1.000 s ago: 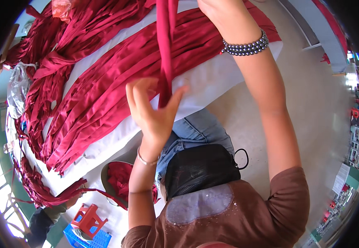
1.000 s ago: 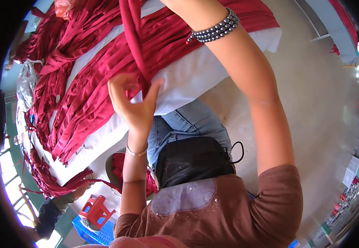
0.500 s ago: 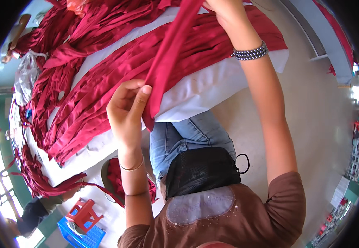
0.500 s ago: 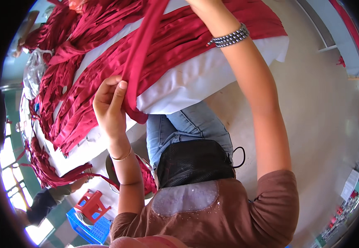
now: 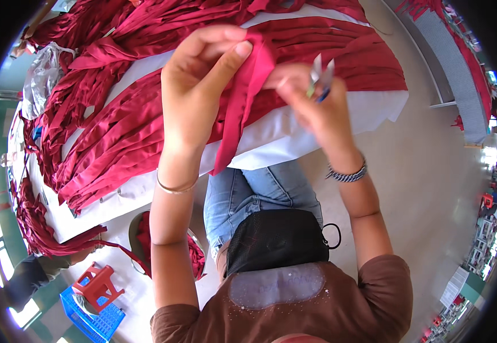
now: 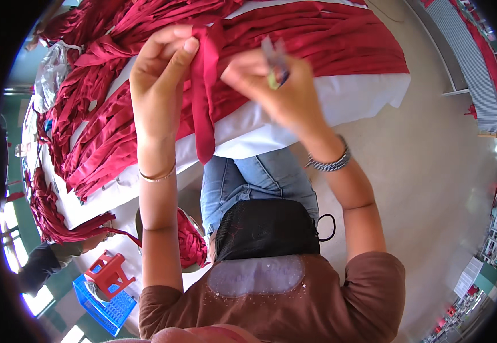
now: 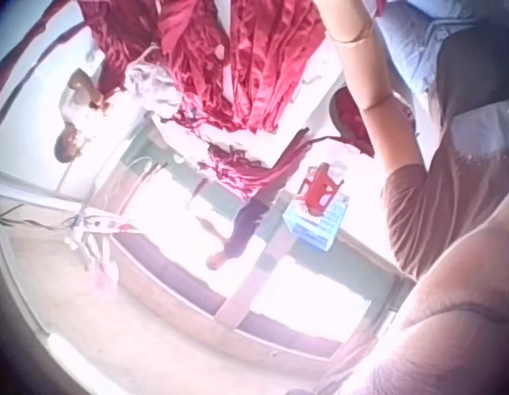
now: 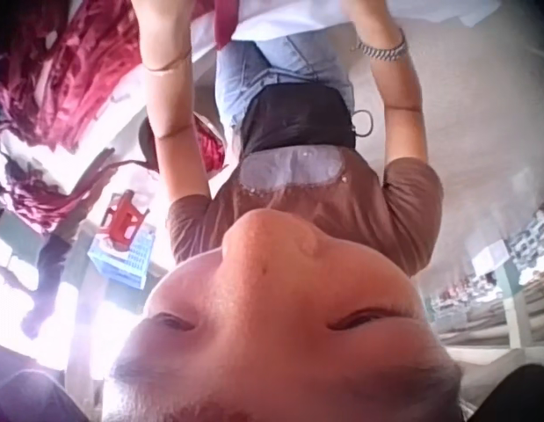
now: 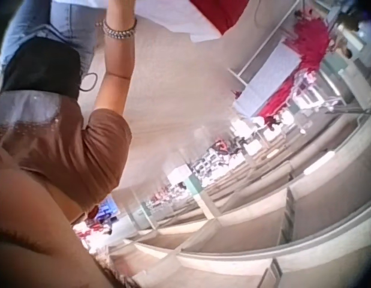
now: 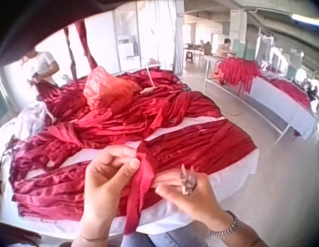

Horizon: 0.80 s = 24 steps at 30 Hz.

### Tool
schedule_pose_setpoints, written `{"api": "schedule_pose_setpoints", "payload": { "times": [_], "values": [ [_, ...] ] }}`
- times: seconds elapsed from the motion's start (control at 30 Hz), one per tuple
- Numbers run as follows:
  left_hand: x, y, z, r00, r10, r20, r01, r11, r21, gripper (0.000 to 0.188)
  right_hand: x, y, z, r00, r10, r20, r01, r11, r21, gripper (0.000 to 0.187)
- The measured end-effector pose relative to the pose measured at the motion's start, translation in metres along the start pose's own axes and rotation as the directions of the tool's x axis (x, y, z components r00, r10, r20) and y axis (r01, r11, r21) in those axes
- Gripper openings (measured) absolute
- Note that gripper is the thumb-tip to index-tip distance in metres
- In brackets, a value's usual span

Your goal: Trimming excess threads and organizing long strips of red fabric on a workbench using nippers.

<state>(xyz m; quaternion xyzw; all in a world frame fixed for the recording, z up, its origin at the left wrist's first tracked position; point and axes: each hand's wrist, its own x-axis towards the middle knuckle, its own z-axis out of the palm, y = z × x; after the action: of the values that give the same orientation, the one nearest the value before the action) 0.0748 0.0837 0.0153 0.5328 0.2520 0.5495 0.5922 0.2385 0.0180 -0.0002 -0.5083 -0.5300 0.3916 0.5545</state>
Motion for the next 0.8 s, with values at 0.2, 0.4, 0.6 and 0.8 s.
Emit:
{"api": "schedule_pose_setpoints", "payload": {
  "times": [0.2,0.4,0.6,0.8],
  "values": [
    [0.001,0.003,0.005,0.984,0.157,0.082,-0.159,0.987,0.020,0.030,0.007,0.001,0.023,0.959,-0.248,-0.138,0.241,0.968,-0.064,0.019],
    [-0.061,-0.026,-0.020,0.995,0.006,0.103,-0.034,0.962,0.269,0.047,0.033,-0.047,-0.004,0.905,-0.371,-0.207,0.352,0.928,-0.123,0.010],
    [-0.074,-0.034,-0.027,0.992,-0.122,0.039,0.117,0.988,0.098,0.011,0.065,-0.069,-0.007,0.741,-0.654,-0.150,0.642,0.756,-0.127,0.013],
    [-0.082,-0.025,-0.024,0.983,-0.177,0.040,0.177,0.984,0.004,0.017,0.103,-0.069,-0.029,0.761,-0.618,-0.200,0.542,0.773,-0.329,0.016]
  ]
}}
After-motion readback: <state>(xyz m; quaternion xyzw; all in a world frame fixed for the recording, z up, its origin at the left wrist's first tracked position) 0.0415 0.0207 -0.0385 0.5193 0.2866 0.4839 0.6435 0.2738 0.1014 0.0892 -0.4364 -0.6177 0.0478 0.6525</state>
